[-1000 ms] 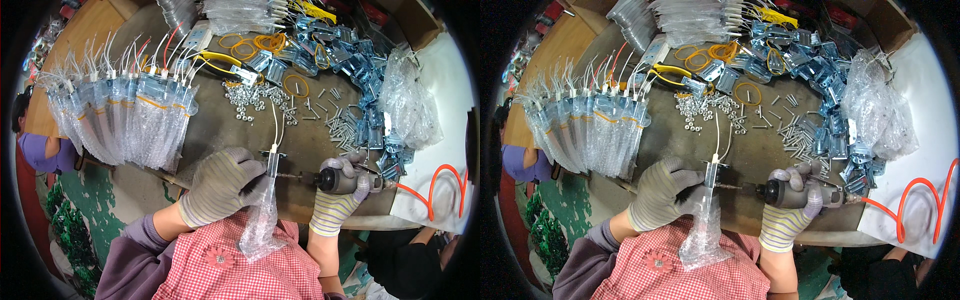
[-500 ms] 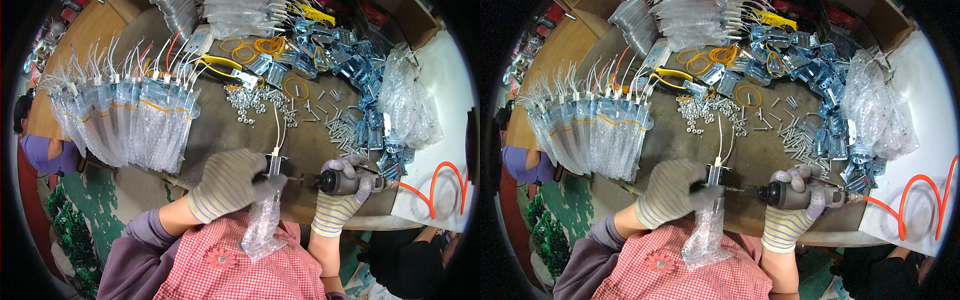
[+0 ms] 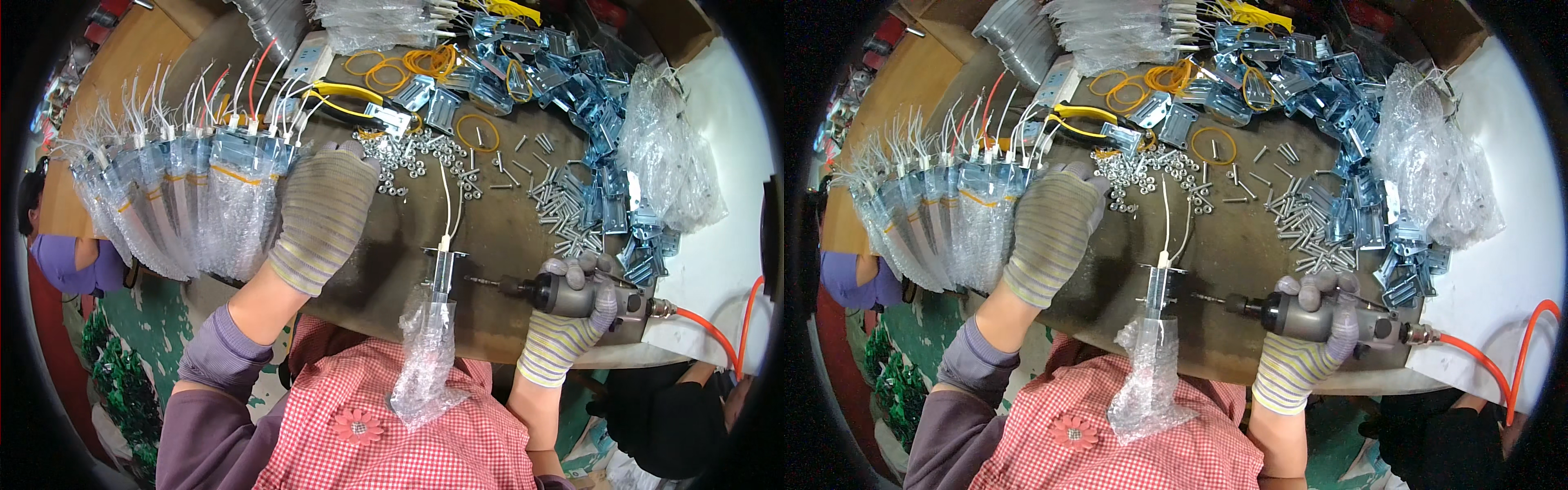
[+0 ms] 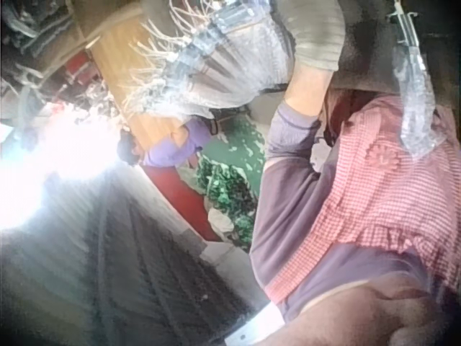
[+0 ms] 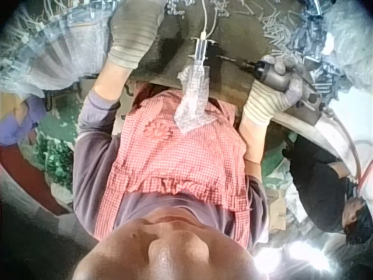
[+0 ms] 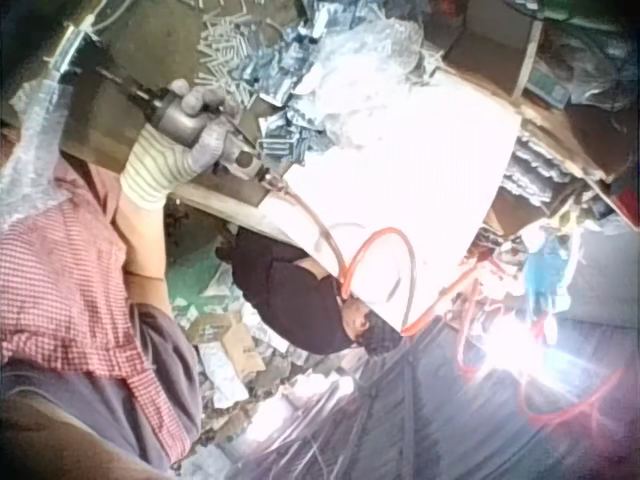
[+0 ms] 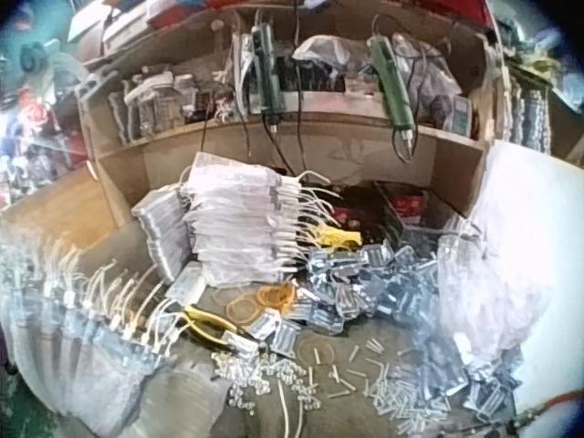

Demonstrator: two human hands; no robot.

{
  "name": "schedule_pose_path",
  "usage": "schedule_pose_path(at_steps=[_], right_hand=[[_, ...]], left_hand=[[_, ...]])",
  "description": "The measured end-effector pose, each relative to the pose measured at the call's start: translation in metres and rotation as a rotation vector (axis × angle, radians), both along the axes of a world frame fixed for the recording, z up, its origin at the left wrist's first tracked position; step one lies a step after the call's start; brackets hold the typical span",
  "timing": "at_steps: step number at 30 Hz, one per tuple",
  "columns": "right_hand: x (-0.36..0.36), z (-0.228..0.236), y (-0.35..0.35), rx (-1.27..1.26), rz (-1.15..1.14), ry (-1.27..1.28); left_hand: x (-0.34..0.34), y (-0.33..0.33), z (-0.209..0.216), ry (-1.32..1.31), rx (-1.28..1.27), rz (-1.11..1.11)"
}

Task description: Assembling electrical switches or similar components using screws and a power driver at a workshop table.

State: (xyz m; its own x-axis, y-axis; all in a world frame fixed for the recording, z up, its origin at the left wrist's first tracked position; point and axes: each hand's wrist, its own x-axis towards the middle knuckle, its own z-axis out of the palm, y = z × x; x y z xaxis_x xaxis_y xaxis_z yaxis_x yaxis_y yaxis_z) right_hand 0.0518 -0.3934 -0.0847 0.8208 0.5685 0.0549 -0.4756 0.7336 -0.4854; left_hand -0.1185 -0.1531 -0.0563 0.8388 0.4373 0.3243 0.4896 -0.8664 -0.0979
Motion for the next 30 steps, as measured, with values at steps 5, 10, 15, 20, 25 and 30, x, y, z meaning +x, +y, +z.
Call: schedule_pose_path(at_steps=[5,10,15,20,25,30], right_hand=[[-0.006,-0.001,0.003,-0.021,0.008,0.044],[-0.008,0.001,0.006,-0.05,0.045,0.028],[-0.012,0.002,0.011,-0.053,0.069,0.045],[-0.012,0.003,0.012,-0.063,0.066,0.069],[-0.014,0.005,0.014,-0.096,0.065,0.062],[-0.014,0.006,0.015,-0.082,0.063,0.075]], left_hand=[[0.004,0.008,-0.002,0.043,-0.034,0.028],[0.008,0.011,-0.005,0.139,-0.004,0.06],[-0.001,0.006,-0.002,0.035,0.038,-0.026],[-0.015,-0.004,0.002,-0.111,-0.152,0.008],[-0.038,-0.058,0.011,-0.193,-0.607,-0.153],[-0.035,-0.072,-0.013,-0.287,-0.609,-0.209]])
